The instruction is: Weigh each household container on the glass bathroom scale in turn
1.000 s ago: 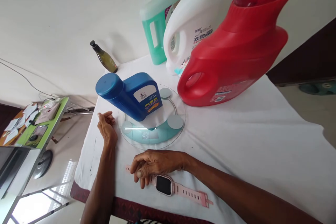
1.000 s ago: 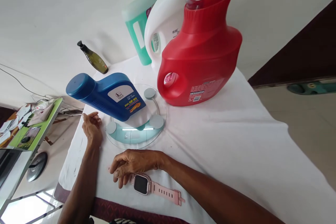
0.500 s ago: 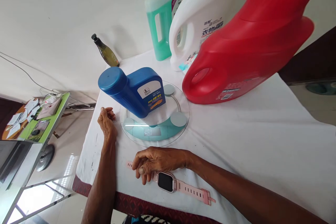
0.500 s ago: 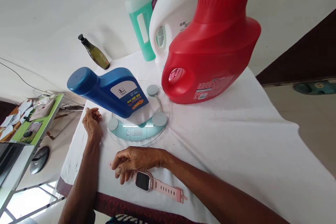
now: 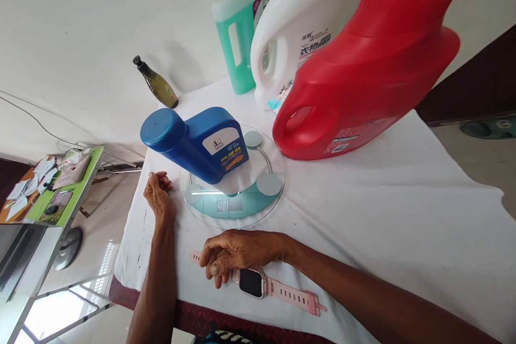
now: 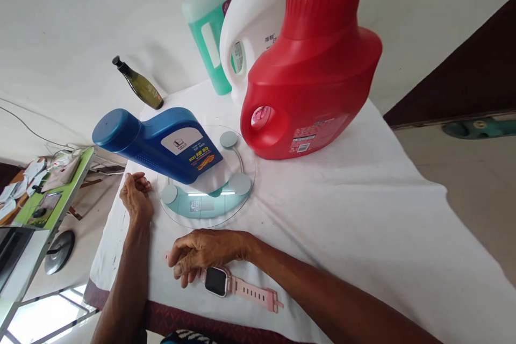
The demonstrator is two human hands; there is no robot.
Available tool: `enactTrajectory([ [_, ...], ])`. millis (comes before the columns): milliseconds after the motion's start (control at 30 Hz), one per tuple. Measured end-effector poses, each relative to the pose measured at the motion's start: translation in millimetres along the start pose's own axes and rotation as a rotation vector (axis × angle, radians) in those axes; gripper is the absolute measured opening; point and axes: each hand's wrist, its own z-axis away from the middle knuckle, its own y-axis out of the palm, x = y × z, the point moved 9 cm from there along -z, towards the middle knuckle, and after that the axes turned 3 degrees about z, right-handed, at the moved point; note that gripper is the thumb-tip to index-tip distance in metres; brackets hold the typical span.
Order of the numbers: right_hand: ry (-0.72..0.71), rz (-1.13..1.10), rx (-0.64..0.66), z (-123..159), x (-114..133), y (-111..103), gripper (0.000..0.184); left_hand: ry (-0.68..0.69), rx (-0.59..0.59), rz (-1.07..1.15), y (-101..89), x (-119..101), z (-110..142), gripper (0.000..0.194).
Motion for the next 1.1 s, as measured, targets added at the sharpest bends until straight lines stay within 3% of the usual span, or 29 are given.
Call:
enactTrajectory([
  [167, -0.009, -0.046, 0.017, -0.6, -0.6, 0.3, 0.062, 0.019, 0.102, 0.013, 18.8, -18.6, 5.3, 0.062],
  [300, -0.025, -0.066, 0.037, -0.8, -0.8, 0.5, 0.058, 0.2, 0.341, 0.023, 64.5, -71.6, 20.5, 0.069],
  [400, -0.036, -0.069, 0.033, -2.5, -0.9, -1.0, 0.056, 0.236, 0.474, -0.054, 96.8, -100.0, 35.6, 0.059],
  [533, -0.029, -0.084, 0.05, -6.3, -3.8, -0.9, 0.056, 0.168, 0.39, -0.188, 111.2, -104.6, 39.2, 0.037],
  [667, -0.019, -0.111, 0.044, -8.3, -7.3, -1.8, 0.062, 0.19, 0.3, 0.029, 127.8, -112.0, 19.1, 0.033],
  [800, 0.008, -0.124, 0.036, -7.5, -8.3, -1.2, 0.067, 0.319, 0.32, 0.179, 171.5, -133.8, -17.7, 0.043],
  [900, 0.036, -0.114, 0.002, -5.1, -5.6, -2.9, 0.066, 0.304, 0.38, 0.235, 214.2, -128.5, -43.3, 0.047],
  [1100, 0.092, 0.05, -0.083, 0.6, -4.9, -12.2, 0.053, 0.204, 0.432, 0.206, 275.1, -83.4, -68.7, 0.043],
])
